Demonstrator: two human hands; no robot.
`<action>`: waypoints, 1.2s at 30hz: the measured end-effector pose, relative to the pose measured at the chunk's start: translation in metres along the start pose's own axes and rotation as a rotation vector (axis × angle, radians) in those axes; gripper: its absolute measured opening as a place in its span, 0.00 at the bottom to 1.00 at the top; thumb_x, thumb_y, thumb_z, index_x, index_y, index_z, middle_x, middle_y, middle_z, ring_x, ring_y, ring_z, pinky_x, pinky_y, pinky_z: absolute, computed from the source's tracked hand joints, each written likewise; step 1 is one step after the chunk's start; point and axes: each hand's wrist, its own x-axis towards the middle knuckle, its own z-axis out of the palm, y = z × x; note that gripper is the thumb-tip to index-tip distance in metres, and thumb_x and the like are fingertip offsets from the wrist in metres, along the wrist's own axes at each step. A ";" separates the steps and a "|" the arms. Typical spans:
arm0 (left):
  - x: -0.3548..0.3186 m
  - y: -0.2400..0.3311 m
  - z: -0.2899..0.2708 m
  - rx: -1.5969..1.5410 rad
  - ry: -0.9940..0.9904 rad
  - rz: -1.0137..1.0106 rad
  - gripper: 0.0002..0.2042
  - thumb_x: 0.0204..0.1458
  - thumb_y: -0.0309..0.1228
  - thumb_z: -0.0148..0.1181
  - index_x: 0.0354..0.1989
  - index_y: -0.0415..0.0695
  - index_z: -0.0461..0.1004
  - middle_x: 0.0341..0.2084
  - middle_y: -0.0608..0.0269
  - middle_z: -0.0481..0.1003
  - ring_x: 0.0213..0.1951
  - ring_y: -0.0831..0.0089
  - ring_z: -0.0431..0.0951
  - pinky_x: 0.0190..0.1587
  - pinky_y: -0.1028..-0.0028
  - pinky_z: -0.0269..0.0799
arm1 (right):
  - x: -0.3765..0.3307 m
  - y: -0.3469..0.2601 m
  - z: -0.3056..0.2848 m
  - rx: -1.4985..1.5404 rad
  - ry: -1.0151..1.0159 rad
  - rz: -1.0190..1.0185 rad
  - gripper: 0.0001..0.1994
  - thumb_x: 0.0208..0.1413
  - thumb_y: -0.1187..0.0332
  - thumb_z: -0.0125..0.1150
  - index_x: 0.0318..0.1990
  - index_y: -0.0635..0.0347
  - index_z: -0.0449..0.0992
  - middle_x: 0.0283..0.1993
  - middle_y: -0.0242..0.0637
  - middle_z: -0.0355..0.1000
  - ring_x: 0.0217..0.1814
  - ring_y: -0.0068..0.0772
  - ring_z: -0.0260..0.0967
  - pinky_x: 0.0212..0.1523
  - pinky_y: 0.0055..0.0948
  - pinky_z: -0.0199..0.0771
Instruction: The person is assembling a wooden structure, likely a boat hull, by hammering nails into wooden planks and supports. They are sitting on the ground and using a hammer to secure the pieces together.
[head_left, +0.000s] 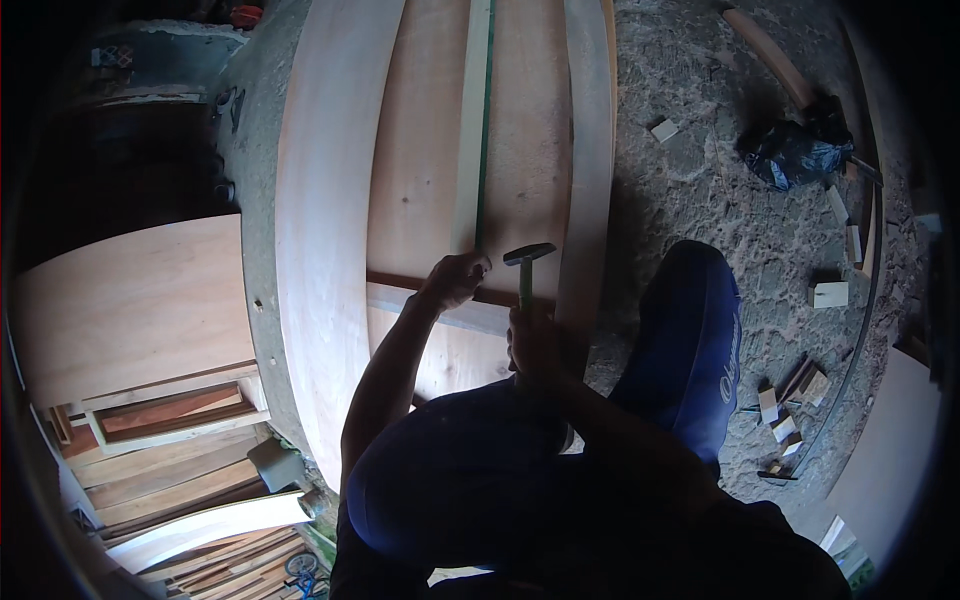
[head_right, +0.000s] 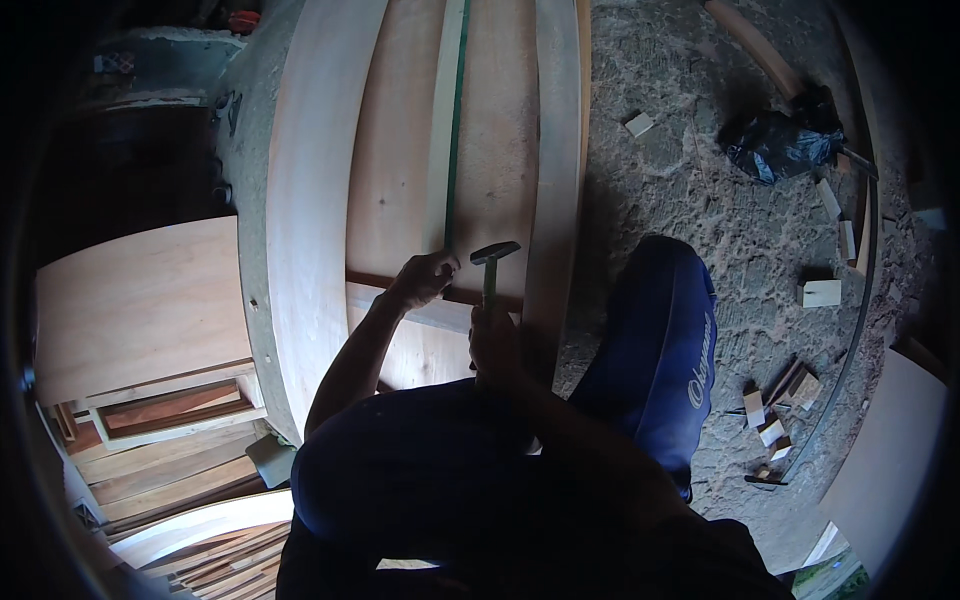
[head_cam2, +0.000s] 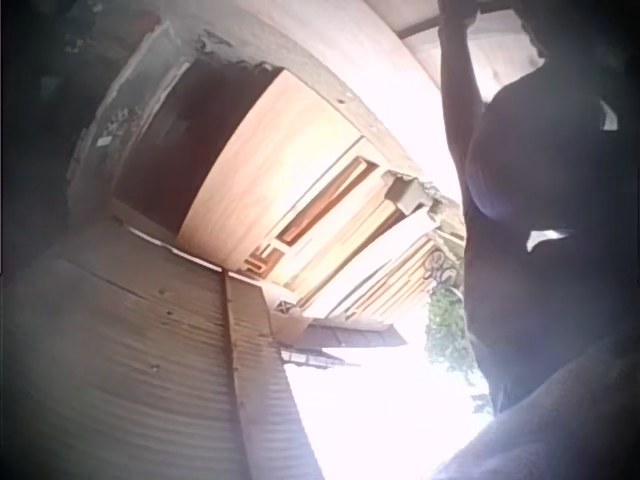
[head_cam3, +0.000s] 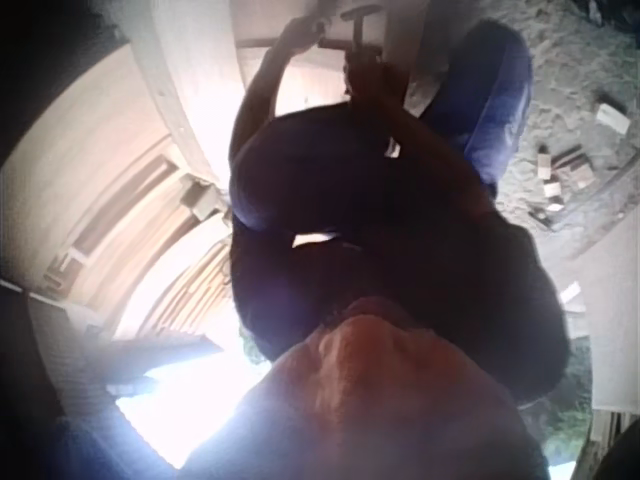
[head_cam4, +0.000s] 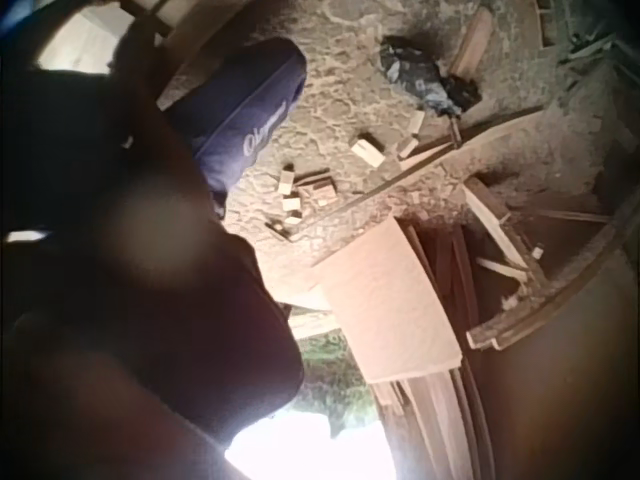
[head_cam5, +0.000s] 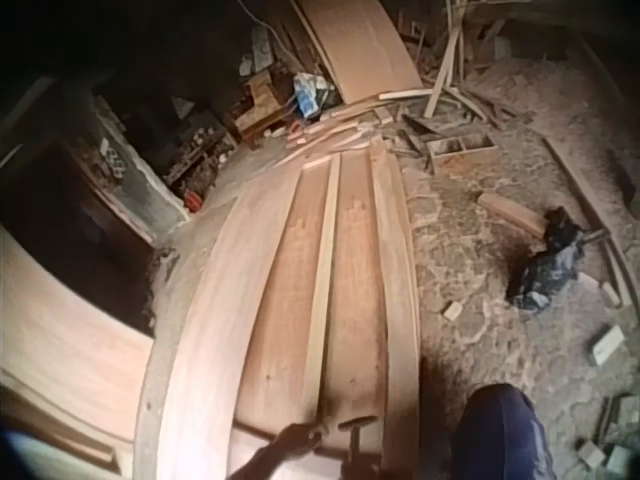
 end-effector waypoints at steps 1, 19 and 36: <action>0.001 -0.003 0.000 0.040 0.016 0.059 0.06 0.60 0.30 0.55 0.43 0.46 0.75 0.26 0.57 0.78 0.31 0.66 0.82 0.36 0.64 0.76 | -0.001 0.006 -0.002 -0.043 -0.027 -0.004 0.14 0.71 0.57 0.45 0.41 0.59 0.65 0.22 0.30 0.62 0.15 0.23 0.60 0.14 0.29 0.63; 0.014 -0.003 -0.014 0.199 -0.166 0.195 0.07 0.52 0.24 0.64 0.36 0.43 0.70 0.29 0.62 0.79 0.36 0.70 0.82 0.41 0.69 0.77 | -0.005 0.041 0.013 -0.626 0.231 -0.479 0.29 0.66 0.62 0.51 0.71 0.57 0.52 0.21 0.50 0.72 0.25 0.53 0.75 0.51 0.55 0.70; 0.008 -0.022 -0.008 0.108 -0.156 0.287 0.11 0.57 0.19 0.58 0.43 0.43 0.63 0.33 0.56 0.79 0.40 0.62 0.83 0.45 0.65 0.77 | 0.007 0.072 0.022 -0.398 0.135 -0.299 0.29 0.68 0.62 0.46 0.75 0.51 0.51 0.31 0.41 0.69 0.34 0.40 0.70 0.59 0.51 0.60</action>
